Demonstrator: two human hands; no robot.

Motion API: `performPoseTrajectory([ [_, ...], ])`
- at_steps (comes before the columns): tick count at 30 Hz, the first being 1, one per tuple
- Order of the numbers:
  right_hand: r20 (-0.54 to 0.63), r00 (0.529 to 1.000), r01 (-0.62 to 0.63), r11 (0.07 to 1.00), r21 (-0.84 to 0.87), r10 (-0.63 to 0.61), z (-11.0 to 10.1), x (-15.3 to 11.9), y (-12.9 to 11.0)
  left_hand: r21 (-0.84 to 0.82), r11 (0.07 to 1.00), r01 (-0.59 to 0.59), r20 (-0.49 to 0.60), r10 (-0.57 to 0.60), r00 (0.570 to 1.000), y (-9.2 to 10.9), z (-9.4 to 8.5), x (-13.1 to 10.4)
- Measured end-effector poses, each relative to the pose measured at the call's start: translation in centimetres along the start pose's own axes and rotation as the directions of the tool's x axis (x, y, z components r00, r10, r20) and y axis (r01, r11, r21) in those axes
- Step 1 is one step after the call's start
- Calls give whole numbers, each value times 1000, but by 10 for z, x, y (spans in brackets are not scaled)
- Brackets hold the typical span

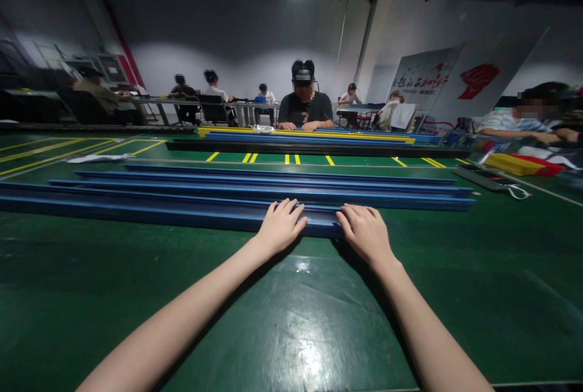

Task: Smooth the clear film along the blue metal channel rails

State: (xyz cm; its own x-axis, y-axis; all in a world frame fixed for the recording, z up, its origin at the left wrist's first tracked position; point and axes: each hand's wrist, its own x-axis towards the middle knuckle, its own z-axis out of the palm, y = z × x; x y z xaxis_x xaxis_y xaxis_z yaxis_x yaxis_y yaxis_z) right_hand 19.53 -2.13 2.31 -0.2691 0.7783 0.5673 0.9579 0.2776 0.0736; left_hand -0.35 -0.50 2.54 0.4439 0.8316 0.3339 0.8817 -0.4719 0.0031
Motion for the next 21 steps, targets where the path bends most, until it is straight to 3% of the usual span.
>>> performPoseTrajectory([
  [5, -3, 985, -173, 980, -97, 174, -10, -1, 17, -35, 999, 39, 41, -37, 998, -3, -8, 1],
  [9, 67, 972, -214, 965, -154, 227, -14, -2, 18, -19, 998, 68, 24, -67, 997, -9, -12, 3],
  [16, 94, 994, -55, 994, -90, 64, -11, -1, -1, 101, 991, 84, -53, -79, 995, -10, -16, 4],
  [21, 82, 994, 68, 998, -17, -67, -8, -1, -10, 45, 995, -90, -53, 92, 994, 2, -12, 0],
])
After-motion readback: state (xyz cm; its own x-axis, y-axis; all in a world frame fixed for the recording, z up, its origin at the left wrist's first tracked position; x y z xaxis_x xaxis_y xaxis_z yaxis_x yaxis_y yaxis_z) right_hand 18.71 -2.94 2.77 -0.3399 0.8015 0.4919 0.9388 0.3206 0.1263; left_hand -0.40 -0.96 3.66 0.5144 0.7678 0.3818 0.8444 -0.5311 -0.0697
